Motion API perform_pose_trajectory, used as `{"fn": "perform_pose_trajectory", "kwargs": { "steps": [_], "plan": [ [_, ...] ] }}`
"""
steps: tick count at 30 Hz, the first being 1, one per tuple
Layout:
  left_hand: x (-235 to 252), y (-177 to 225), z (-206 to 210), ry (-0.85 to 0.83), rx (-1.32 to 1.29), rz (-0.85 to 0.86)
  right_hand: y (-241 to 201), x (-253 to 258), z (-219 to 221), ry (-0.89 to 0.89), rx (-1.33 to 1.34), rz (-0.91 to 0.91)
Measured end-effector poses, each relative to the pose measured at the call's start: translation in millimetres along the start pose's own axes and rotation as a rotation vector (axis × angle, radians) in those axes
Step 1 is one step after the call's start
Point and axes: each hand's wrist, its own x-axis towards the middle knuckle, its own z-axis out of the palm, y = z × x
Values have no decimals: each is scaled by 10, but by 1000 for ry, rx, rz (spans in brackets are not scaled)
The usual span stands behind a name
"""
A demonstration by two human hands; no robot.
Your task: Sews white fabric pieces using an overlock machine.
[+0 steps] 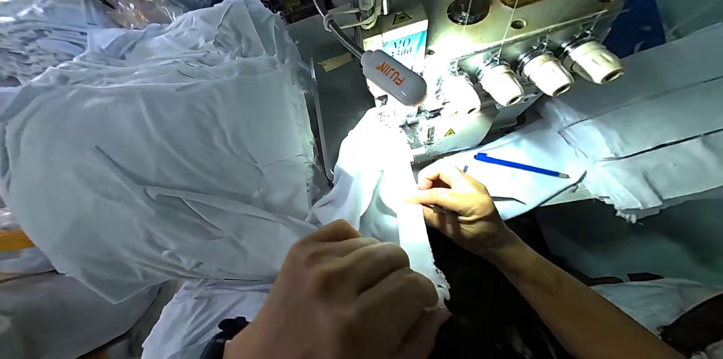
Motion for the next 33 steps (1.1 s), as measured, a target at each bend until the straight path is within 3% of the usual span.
{"fn": "perform_pose_trajectory", "kwargs": {
  "steps": [15, 21, 25, 29, 31, 33],
  "plan": [
    [-42, -51, 563, 78, 252, -45, 198, 497, 38, 49, -49, -47],
    [-67, -13, 732, 113, 444, -51, -72, 487, -224, -192, -230, 26],
    [-215, 76, 859, 270, 346, -74, -426, 132, -506, -384, -22, -103],
    [-257, 5, 1312, 604, 168, -123, -491, 18, -383, -235, 150, -162],
    [-217, -233, 1605, 774, 216, -217, -515, 54, -356, -150, 237, -82],
    [-201, -721, 1782, 886, 440, -295, -532, 47, -350, -123, 259, -40]
  ]
}}
